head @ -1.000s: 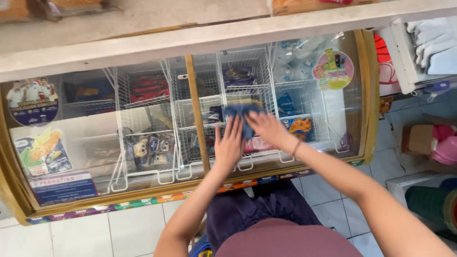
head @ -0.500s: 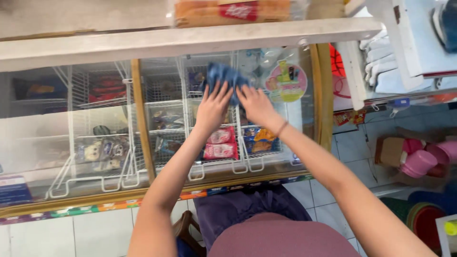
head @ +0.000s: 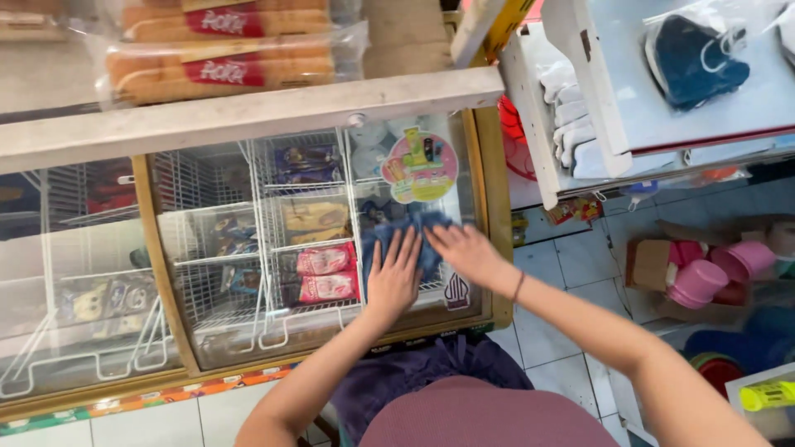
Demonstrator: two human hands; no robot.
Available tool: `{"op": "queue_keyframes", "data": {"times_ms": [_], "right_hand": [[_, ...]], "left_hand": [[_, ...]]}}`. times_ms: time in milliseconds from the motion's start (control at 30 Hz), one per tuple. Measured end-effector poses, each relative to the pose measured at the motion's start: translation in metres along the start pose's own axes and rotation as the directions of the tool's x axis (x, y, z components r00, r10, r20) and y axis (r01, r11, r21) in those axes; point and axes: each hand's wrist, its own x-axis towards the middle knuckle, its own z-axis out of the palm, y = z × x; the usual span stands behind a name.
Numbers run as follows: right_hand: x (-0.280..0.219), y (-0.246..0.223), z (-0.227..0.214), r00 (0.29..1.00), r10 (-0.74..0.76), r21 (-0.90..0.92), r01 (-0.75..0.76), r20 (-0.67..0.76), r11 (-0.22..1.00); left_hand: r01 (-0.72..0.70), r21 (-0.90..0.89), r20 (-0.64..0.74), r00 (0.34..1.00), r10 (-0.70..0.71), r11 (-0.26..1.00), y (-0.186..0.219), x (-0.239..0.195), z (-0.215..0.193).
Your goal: Cleaning the glass lid and surfaces of a display freezer using cloths.
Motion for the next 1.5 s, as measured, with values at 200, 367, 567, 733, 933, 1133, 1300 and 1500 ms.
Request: {"op": "queue_keyframes", "data": {"times_ms": [200,367,567,733,933,1133,1300,1500], "right_hand": [[0.065,0.09,0.033,0.956,0.237,-0.072,-0.252,-0.17,0.965],[0.085,0.168,0.021,0.879,0.415,-0.008,-0.429,-0.233,0.903],[0.062,0.201,0.076,0.852,0.476,0.313,-0.401,-0.217,0.861],[0.025,0.16,0.05,0.851,0.478,0.501,-0.323,-0.217,0.803],[-0.064,0.087,0.062,0.842,0.532,0.536,-0.411,-0.086,0.738],[-0.179,-0.014,0.106,0.85,0.524,0.63,-0.377,-0.055,0.679],[-0.256,-0.078,0.144,0.936,0.334,0.661,-0.183,-0.109,0.728],[-0.237,-0.076,0.12,0.911,0.401,0.561,-0.281,-0.101,0.779]], "left_hand": [[0.109,0.082,-0.223,0.971,-0.089,0.991,-0.009,0.126,0.022],[0.198,-0.101,-0.191,0.958,-0.215,0.975,-0.015,0.245,0.044],[0.129,-0.16,-0.125,0.981,-0.149,0.979,0.005,0.277,0.043],[-0.076,-0.165,-0.133,0.99,0.054,0.983,0.002,0.246,0.037],[-0.337,-0.125,-0.004,0.941,0.339,0.933,0.048,0.166,0.028],[-0.494,-0.155,0.078,0.857,0.509,0.856,0.083,0.049,0.051],[-0.689,-0.17,0.103,0.699,0.708,0.705,0.093,-0.038,0.091],[-0.669,-0.016,0.062,0.741,0.669,0.743,0.089,-0.036,0.084]]}}
